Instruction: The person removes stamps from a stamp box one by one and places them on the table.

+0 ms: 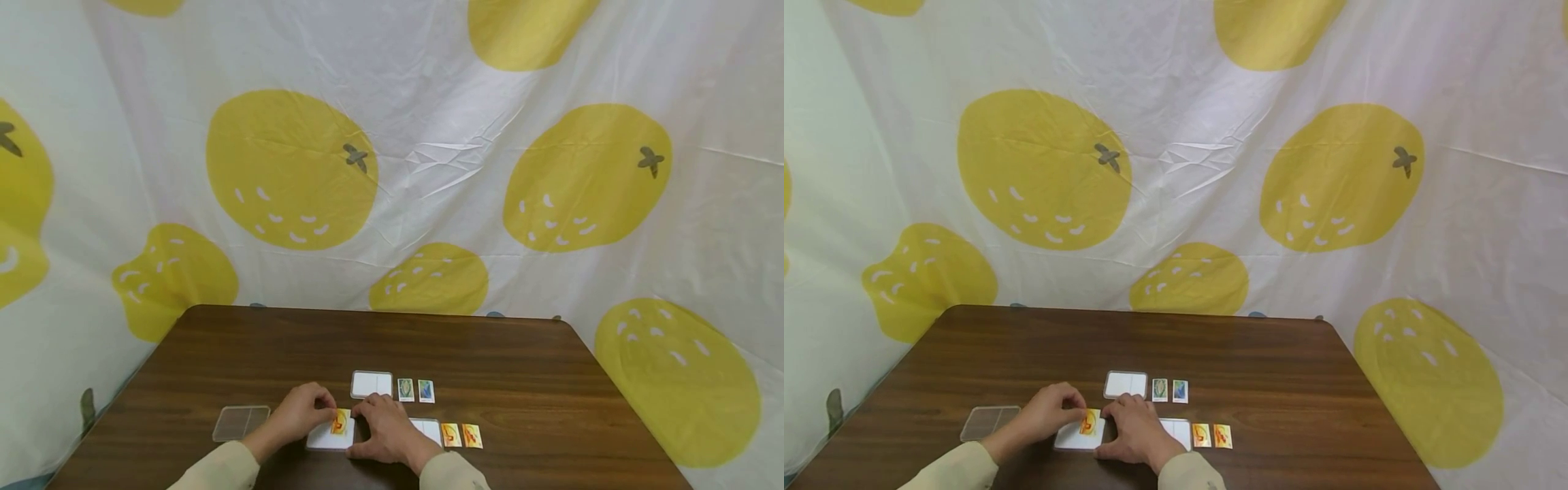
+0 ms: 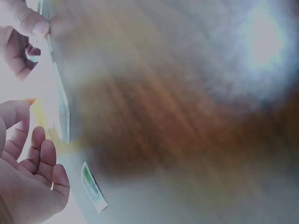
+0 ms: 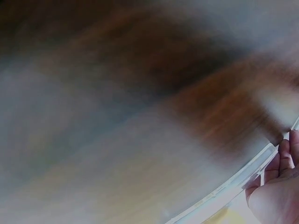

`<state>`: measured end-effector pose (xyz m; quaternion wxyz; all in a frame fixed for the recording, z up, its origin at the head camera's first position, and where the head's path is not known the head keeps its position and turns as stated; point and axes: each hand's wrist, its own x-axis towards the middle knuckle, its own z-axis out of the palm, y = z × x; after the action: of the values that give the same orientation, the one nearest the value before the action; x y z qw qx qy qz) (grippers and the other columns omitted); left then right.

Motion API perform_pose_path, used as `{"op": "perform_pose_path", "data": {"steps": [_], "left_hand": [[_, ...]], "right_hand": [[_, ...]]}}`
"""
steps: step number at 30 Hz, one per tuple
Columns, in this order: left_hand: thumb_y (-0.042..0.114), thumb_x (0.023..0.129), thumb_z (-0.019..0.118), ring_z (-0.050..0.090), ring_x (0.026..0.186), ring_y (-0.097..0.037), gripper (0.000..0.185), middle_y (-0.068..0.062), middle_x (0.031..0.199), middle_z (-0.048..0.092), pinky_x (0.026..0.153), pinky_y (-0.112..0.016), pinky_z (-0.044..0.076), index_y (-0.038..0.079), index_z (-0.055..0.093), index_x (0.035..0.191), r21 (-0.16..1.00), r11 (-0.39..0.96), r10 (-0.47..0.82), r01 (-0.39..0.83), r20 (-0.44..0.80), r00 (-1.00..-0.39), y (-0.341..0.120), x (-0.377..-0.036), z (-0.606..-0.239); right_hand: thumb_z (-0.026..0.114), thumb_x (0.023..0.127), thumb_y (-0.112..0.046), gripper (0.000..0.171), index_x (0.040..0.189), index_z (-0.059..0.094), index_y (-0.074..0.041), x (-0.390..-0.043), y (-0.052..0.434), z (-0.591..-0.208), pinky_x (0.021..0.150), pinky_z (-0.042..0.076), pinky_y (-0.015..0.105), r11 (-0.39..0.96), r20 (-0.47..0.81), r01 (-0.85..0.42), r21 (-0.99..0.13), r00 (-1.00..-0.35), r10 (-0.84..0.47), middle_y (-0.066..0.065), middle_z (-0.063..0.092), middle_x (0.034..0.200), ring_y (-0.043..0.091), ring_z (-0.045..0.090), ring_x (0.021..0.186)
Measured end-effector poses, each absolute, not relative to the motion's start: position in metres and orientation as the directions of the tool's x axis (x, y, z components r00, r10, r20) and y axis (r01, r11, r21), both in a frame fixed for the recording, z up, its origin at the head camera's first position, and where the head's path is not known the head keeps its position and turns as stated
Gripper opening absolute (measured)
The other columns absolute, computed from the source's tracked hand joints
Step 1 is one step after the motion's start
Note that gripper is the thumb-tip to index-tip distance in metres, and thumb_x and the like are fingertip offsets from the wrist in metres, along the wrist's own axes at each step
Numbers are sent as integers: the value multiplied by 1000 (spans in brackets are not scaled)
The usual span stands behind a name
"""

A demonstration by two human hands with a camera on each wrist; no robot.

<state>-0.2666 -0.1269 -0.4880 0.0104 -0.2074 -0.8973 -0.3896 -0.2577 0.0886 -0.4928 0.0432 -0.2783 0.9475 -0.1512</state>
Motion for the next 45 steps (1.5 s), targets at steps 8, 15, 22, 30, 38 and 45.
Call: {"op": "perform_pose_path", "data": {"steps": [8, 15, 22, 30, 38, 45], "left_hand": [[12, 83, 75, 54, 78, -14, 7, 1, 84, 60, 69, -33, 45, 10, 70, 80, 771, 557, 331, 308, 133, -934, -131, -269, -478], [13, 84, 75, 55, 79, -15, 6, 1, 84, 62, 70, -34, 46, 10, 71, 81, 795, 546, 305, 264, 105, -947, -136, -271, -476], [15, 86, 75, 55, 78, -16, 8, 0, 86, 64, 67, -34, 46, 9, 71, 83, 818, 529, 275, 225, 86, -957, -144, -273, -472], [14, 88, 73, 54, 77, -17, 9, -1, 86, 64, 66, -34, 46, 6, 71, 85, 814, 543, 251, 204, 75, -965, -159, -272, -462], [13, 88, 72, 54, 79, -17, 9, -2, 87, 64, 68, -35, 47, 5, 71, 85, 810, 563, 237, 166, 35, -971, -178, -271, -461], [12, 87, 72, 56, 78, -16, 10, -2, 85, 66, 68, -35, 47, 3, 71, 84, 811, 558, 265, 173, 24, -964, -187, -269, -463]], "right_hand": [[78, 75, -56, 56, 119, 65, -24, -258, 89, -492, 96, 38, 43, 798, 6, -515, -313, -841, -541, -3, 56, 120, 19, 49, 114], [78, 75, -56, 56, 119, 64, -23, -256, 89, -491, 96, 38, 43, 798, 7, -516, -311, -841, -541, -3, 56, 120, 19, 49, 113], [78, 76, -56, 56, 120, 65, -23, -256, 89, -491, 97, 38, 44, 796, 10, -521, -309, -838, -545, -2, 57, 120, 19, 50, 113], [78, 76, -57, 56, 119, 65, -24, -256, 90, -494, 97, 38, 43, 796, 17, -524, -303, -838, -545, -3, 57, 119, 19, 50, 113], [77, 77, -57, 56, 120, 65, -23, -258, 89, -495, 98, 38, 45, 791, 20, -533, -302, -833, -554, -1, 57, 121, 20, 50, 114], [78, 75, -56, 57, 119, 66, -22, -257, 92, -494, 97, 39, 44, 788, 33, -536, -303, -833, -553, -2, 57, 119, 20, 51, 113]]}}
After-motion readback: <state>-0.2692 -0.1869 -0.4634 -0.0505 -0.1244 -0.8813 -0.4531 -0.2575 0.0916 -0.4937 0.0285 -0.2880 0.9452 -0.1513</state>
